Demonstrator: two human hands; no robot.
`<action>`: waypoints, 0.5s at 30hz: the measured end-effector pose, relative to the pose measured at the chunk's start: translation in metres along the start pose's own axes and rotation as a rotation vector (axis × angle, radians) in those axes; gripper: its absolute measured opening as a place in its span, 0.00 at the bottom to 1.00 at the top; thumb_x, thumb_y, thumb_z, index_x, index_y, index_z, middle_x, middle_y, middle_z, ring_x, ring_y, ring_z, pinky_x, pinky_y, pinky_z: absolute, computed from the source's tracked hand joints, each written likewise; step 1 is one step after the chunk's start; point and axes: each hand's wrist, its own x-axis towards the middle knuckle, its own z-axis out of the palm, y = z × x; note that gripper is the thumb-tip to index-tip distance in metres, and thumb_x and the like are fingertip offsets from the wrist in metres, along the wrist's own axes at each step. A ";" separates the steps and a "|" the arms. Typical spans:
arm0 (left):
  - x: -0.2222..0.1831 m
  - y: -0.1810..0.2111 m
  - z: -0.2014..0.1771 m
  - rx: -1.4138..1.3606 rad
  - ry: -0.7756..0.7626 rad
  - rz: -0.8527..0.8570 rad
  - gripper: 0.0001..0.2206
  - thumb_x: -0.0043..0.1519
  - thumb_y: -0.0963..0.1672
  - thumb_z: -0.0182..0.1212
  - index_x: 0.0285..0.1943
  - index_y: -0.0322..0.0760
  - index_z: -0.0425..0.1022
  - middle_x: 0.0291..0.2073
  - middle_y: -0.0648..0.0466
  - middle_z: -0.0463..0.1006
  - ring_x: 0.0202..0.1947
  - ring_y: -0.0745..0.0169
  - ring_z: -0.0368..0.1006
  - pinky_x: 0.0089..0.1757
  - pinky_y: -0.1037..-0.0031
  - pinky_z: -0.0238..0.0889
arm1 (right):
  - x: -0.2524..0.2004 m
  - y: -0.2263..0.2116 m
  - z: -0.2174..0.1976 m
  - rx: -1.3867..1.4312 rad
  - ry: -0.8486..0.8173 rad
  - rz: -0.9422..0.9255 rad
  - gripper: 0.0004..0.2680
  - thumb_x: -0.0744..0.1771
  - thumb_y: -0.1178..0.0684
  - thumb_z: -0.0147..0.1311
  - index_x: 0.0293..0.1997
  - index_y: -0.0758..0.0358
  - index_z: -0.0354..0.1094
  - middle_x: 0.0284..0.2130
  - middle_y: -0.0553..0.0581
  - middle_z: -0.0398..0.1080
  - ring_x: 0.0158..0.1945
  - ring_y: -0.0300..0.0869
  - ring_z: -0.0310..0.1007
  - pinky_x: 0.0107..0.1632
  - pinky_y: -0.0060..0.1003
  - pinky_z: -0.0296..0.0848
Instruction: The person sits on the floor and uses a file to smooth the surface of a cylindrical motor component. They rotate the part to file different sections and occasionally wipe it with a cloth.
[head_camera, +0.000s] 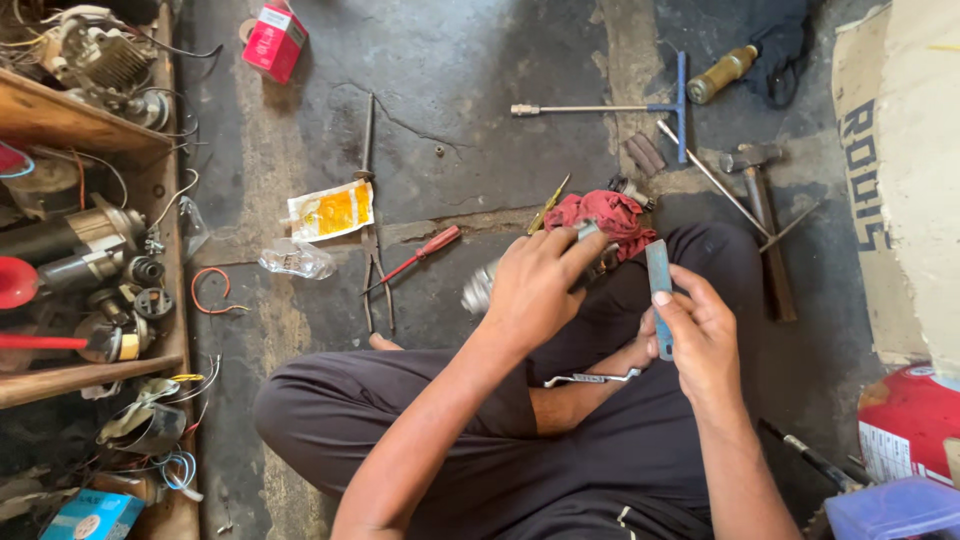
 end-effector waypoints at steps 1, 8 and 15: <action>-0.002 0.001 -0.001 0.055 0.025 0.056 0.25 0.50 0.41 0.66 0.61 0.44 0.75 0.46 0.50 0.77 0.47 0.50 0.74 0.45 0.61 0.66 | -0.001 -0.002 -0.001 0.004 0.000 -0.001 0.17 0.70 0.58 0.52 0.67 0.70 0.62 0.27 0.58 0.72 0.26 0.36 0.71 0.27 0.31 0.69; -0.014 -0.013 0.002 0.444 0.116 0.284 0.21 0.61 0.43 0.57 0.65 0.38 0.73 0.52 0.48 0.75 0.43 0.53 0.71 0.41 0.68 0.63 | -0.007 -0.007 -0.002 -0.026 -0.109 -0.015 0.23 0.67 0.59 0.51 0.71 0.68 0.51 0.29 0.62 0.76 0.22 0.38 0.72 0.25 0.31 0.71; -0.044 -0.014 0.034 0.622 0.109 0.383 0.21 0.64 0.45 0.57 0.67 0.40 0.72 0.51 0.52 0.74 0.43 0.55 0.71 0.40 0.70 0.63 | -0.021 0.009 0.014 -0.044 -0.141 0.176 0.19 0.67 0.59 0.52 0.65 0.71 0.59 0.24 0.62 0.75 0.16 0.37 0.66 0.18 0.32 0.64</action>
